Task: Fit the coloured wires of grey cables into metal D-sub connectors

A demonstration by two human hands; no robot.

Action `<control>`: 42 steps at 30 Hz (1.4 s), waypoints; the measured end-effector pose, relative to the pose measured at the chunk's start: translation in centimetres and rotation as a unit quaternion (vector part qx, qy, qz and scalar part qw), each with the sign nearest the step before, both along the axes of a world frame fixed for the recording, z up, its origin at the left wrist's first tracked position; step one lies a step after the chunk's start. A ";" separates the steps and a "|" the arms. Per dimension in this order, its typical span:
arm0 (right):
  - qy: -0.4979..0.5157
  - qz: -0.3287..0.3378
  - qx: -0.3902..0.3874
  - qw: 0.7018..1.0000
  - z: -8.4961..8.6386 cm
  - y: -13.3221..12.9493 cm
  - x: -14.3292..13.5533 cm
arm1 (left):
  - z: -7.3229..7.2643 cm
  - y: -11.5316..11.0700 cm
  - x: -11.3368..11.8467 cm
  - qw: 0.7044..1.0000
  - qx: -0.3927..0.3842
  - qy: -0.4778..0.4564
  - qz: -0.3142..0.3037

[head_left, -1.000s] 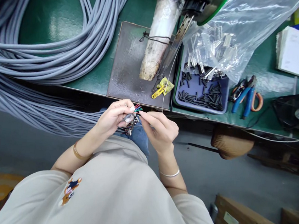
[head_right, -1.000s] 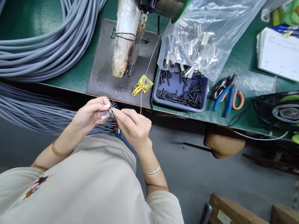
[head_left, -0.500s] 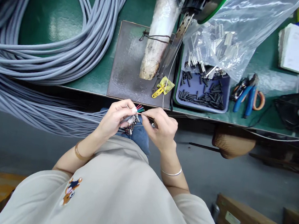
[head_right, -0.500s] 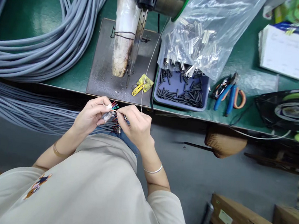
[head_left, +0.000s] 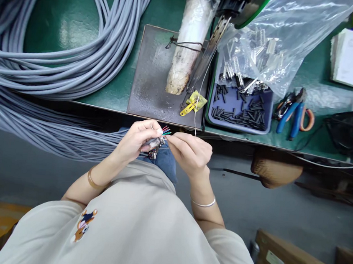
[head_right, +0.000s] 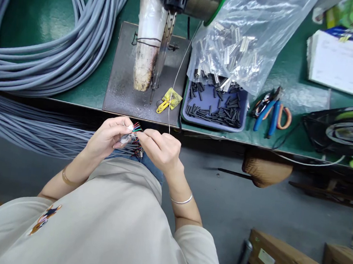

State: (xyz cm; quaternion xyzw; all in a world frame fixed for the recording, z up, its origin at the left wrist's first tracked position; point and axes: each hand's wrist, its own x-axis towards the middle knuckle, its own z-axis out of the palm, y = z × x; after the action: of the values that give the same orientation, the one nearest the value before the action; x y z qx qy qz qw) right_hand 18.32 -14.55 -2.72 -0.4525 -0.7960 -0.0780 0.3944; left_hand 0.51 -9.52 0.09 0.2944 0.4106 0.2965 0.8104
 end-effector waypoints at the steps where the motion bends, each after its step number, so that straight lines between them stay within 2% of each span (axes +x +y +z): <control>1: 0.012 0.003 -0.012 1.000 0.1 0.0 -0.1 | -0.1 0.0 0.0 1.000 0.003 0.001 -0.001; 4: 0.076 0.009 -0.075 0.994 0.5 0.0 -0.6 | -0.5 -0.3 0.1 0.999 0.037 0.004 0.005; 8: 0.184 -0.016 -0.189 0.964 1.6 -0.4 -1.2 | -1.0 -1.2 0.5 0.982 0.175 0.049 0.050; 12: 0.323 -0.071 -0.319 0.888 2.5 -1.0 -1.4 | -1.3 -2.0 0.9 0.945 0.305 0.102 0.062; 14: 0.368 -0.090 -0.361 0.852 2.7 -1.1 -1.4 | -1.3 -2.2 1.1 0.938 0.321 0.116 0.054; 16: 0.394 -0.105 -0.366 0.837 2.7 -1.1 -1.2 | -1.3 -2.2 1.1 0.940 0.312 0.128 0.052; 21: 0.426 -0.127 -0.284 0.850 2.4 -0.6 -0.4 | -1.2 -1.7 1.1 0.958 0.258 0.103 0.079; 26: 0.372 -0.080 -0.345 0.858 2.6 -0.4 -0.7 | -1.1 -1.6 0.9 0.961 0.252 0.090 0.066; 32: 0.295 -0.060 -0.321 0.898 3.1 -0.2 -1.2 | -0.9 -1.6 1.1 0.958 0.264 0.090 0.066; 34: 0.286 -0.069 -0.296 0.909 3.3 -0.4 -0.7 | -0.7 -1.4 1.0 0.957 0.266 0.091 0.066; 36: 0.299 -0.081 -0.237 0.921 3.8 -0.9 0.1 | 0.1 -1.3 0.8 0.954 0.277 0.100 0.054; 38: 0.321 -0.084 -0.165 0.929 4.8 -1.6 1.1 | 1.7 -1.3 0.4 0.939 0.324 0.112 0.007; 39: 0.329 -0.082 -0.139 0.931 5.6 -2.0 1.7 | 2.8 -1.3 0.0 0.922 0.368 0.116 -0.037; 41: 0.317 -0.080 -0.136 0.935 7.5 -2.8 3.0 | 5.1 -1.6 -0.7 0.859 0.487 0.103 -0.121; 42: 0.283 -0.072 -0.180 0.939 8.5 -3.1 3.8 | 6.2 -1.7 -1.2 0.820 0.545 0.075 -0.155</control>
State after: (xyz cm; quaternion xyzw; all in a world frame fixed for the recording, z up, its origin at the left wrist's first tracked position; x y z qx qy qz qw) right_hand 22.16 -17.66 5.78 -0.5752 -0.6176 0.1696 0.5089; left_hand -0.68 -11.18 6.29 0.7696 0.1903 0.3190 0.5193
